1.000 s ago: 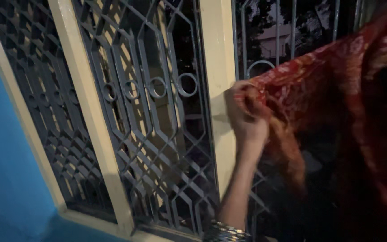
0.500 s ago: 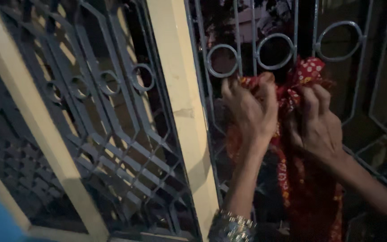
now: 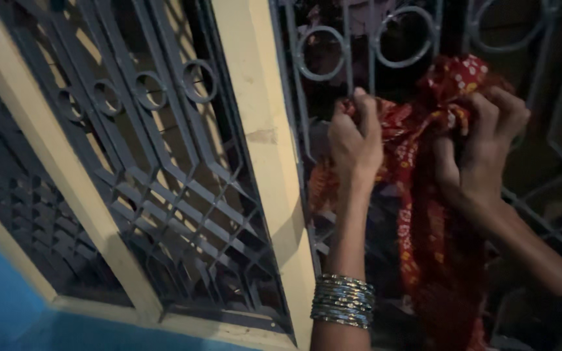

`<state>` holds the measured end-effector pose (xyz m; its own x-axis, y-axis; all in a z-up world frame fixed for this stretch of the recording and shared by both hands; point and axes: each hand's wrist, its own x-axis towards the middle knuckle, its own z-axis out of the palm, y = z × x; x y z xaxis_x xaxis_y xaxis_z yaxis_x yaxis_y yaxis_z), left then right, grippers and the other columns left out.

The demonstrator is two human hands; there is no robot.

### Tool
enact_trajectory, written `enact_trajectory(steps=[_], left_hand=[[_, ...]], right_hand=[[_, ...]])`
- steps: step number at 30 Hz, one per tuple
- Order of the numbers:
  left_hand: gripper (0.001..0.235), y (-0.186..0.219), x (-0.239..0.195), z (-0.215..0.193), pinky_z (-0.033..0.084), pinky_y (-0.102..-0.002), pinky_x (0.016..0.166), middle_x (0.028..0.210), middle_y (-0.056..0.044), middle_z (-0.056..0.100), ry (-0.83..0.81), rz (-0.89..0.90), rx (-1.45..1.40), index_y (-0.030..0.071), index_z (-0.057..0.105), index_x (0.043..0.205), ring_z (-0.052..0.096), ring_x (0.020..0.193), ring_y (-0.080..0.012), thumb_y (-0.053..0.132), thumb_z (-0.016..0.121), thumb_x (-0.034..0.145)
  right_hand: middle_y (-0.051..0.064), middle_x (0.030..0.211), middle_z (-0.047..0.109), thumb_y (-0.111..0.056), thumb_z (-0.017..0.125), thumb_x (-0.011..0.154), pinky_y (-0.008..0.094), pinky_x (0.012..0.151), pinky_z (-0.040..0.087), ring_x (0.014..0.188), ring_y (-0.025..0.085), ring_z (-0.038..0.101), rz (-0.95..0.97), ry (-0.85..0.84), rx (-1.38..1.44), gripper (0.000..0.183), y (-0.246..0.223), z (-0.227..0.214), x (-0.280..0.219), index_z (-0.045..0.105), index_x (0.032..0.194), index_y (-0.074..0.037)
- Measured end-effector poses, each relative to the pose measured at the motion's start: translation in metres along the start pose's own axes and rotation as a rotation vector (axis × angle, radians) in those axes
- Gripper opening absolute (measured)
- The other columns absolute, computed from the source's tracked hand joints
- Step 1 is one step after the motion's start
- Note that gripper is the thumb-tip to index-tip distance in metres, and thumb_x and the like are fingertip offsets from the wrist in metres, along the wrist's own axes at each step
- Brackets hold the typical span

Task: The person wipes a metal window grille with a red patterned cloth. They move the cloth back and forth across the bars and decorative circular elements, cleaning the surface.

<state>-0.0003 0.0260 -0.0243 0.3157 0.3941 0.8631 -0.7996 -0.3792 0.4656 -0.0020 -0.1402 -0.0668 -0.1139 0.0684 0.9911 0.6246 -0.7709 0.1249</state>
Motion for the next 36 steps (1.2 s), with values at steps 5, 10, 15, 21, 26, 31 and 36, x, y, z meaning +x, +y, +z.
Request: enact_trajectory(steps=[5, 10, 15, 21, 26, 31, 36], left_hand=[[0.036, 0.0, -0.032, -0.008, 0.044, -0.044, 0.063, 0.083, -0.018, 0.057, -0.069, -0.01, 0.287, -0.003, 0.055, 0.114, 0.057, 0.069, -0.029, 0.031, 0.043, 0.113], [0.054, 0.022, -0.04, -0.004, 0.051, -0.044, 0.106, 0.145, -0.03, 0.04, 0.057, 0.253, 0.362, -0.012, 0.038, 0.149, 0.051, 0.131, -0.0415, -0.002, 0.052, 0.098], [0.06, 0.047, -0.052, 0.017, 0.046, -0.045, 0.112, 0.155, -0.022, 0.03, -0.096, 0.418, 0.275, -0.002, 0.037, 0.151, 0.038, 0.141, -0.0407, -0.002, 0.064, 0.098], [0.058, 0.019, -0.014, 0.023, 0.04, -0.047, 0.125, 0.156, -0.019, 0.038, -0.122, 0.618, 0.441, 0.002, 0.038, 0.156, 0.039, 0.151, -0.0376, 0.007, 0.06, 0.102], [0.066, 0.007, 0.031, 0.053, 0.039, -0.048, 0.121, 0.16, -0.017, 0.038, -0.123, 0.763, 0.195, 0.01, 0.033, 0.154, 0.039, 0.152, -0.0373, 0.032, 0.063, 0.1], [0.058, -0.024, 0.036, 0.083, 0.037, -0.03, 0.122, 0.167, 0.001, 0.026, -0.154, 0.755, 0.007, 0.027, 0.018, 0.164, 0.031, 0.151, -0.0152, 0.041, 0.047, 0.116], [0.062, -0.047, 0.021, 0.109, 0.032, -0.041, 0.129, 0.166, 0.001, 0.032, -0.089, 0.743, -0.079, 0.026, 0.028, 0.163, 0.028, 0.157, -0.0251, 0.035, 0.052, 0.107]], right_hand=[[0.022, 0.141, 0.033, 0.004, 0.06, 0.103, 0.043, 0.101, 0.05, 0.131, 0.034, 0.045, 0.112, -0.047, 0.14, 0.047, 0.007, -0.03, 0.01, 0.041, 0.145, -0.003], [0.023, 0.14, 0.039, -0.003, 0.065, 0.106, 0.044, 0.102, 0.051, 0.128, 0.038, 0.051, -0.002, -0.03, -0.009, 0.044, 0.023, -0.032, 0.016, 0.042, 0.144, -0.004], [0.023, 0.14, 0.044, -0.01, 0.07, 0.109, 0.045, 0.104, 0.052, 0.124, 0.042, 0.056, -0.269, 0.131, -0.42, 0.044, 0.015, -0.001, 0.044, 0.044, 0.143, -0.004], [0.037, 0.153, 0.042, -0.03, 0.063, 0.1, 0.048, 0.083, 0.05, 0.101, 0.044, 0.061, 0.373, -0.384, -0.261, 0.07, -0.025, 0.012, -0.003, 0.039, 0.154, 0.008], [0.021, 0.133, 0.057, -0.033, 0.041, 0.121, 0.041, 0.101, 0.047, 0.113, 0.032, 0.059, 0.452, -0.276, 0.535, 0.036, 0.031, 0.029, 0.002, 0.047, 0.143, -0.006], [0.016, 0.13, 0.058, -0.032, 0.038, 0.12, 0.038, 0.1, 0.046, 0.113, 0.026, 0.059, 0.649, -0.248, 0.849, 0.035, 0.066, 0.052, 0.026, 0.05, 0.139, -0.006], [0.011, 0.127, 0.058, -0.031, 0.036, 0.119, 0.034, 0.1, 0.046, 0.113, 0.019, 0.058, 0.618, -0.24, 0.793, 0.034, 0.056, 0.058, 0.027, 0.052, 0.135, -0.006]])
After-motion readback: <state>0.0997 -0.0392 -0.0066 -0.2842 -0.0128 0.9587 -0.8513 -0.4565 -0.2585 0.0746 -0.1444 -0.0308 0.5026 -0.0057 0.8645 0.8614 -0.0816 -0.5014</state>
